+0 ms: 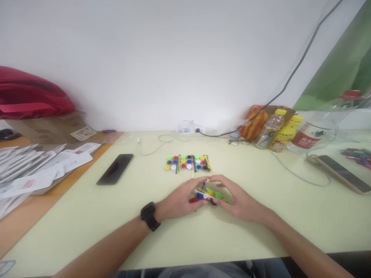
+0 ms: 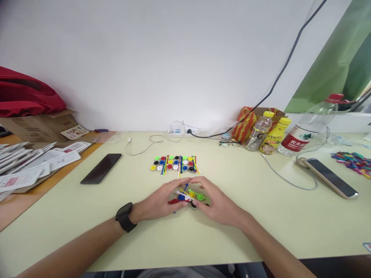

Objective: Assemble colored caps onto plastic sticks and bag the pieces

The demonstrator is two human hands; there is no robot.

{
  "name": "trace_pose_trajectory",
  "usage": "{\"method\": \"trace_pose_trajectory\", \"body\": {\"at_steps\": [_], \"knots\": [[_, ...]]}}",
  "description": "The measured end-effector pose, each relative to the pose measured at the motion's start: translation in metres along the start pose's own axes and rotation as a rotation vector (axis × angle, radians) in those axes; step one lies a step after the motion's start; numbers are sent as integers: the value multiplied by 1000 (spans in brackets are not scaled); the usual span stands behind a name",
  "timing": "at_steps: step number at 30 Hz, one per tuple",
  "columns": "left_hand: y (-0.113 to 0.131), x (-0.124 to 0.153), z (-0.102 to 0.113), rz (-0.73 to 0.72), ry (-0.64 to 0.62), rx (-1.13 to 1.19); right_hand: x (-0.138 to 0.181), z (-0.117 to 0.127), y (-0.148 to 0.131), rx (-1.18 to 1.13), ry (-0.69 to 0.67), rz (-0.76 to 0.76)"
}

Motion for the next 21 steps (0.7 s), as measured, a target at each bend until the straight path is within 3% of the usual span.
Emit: {"method": "trace_pose_trajectory", "body": {"at_steps": [5, 9, 15, 17, 21], "knots": [[-2, 2, -3, -25, -51, -28, -5, 28, 23, 200, 93, -38], [0, 3, -2, -38, -63, -35, -30, 68, 59, 364, 230, -32], [4, 3, 4, -53, 59, 22, -80, 127, 115, 596, 462, -127], [5, 2, 7, -60, 118, 37, -95, 135, 124, 705, 446, -161], [5, 0, 12, -61, 184, 45, -119, 130, 134, 864, 288, -220]]}}
Point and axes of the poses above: each hand's wrist, its own x-axis away from the middle knuckle, its own z-axis out of the back of the hand, y = z × x, the point moved 4 cm from there along -x, towards the middle knuckle, and after that the axes turned 1 degree about -y, right-handed, at the moved point
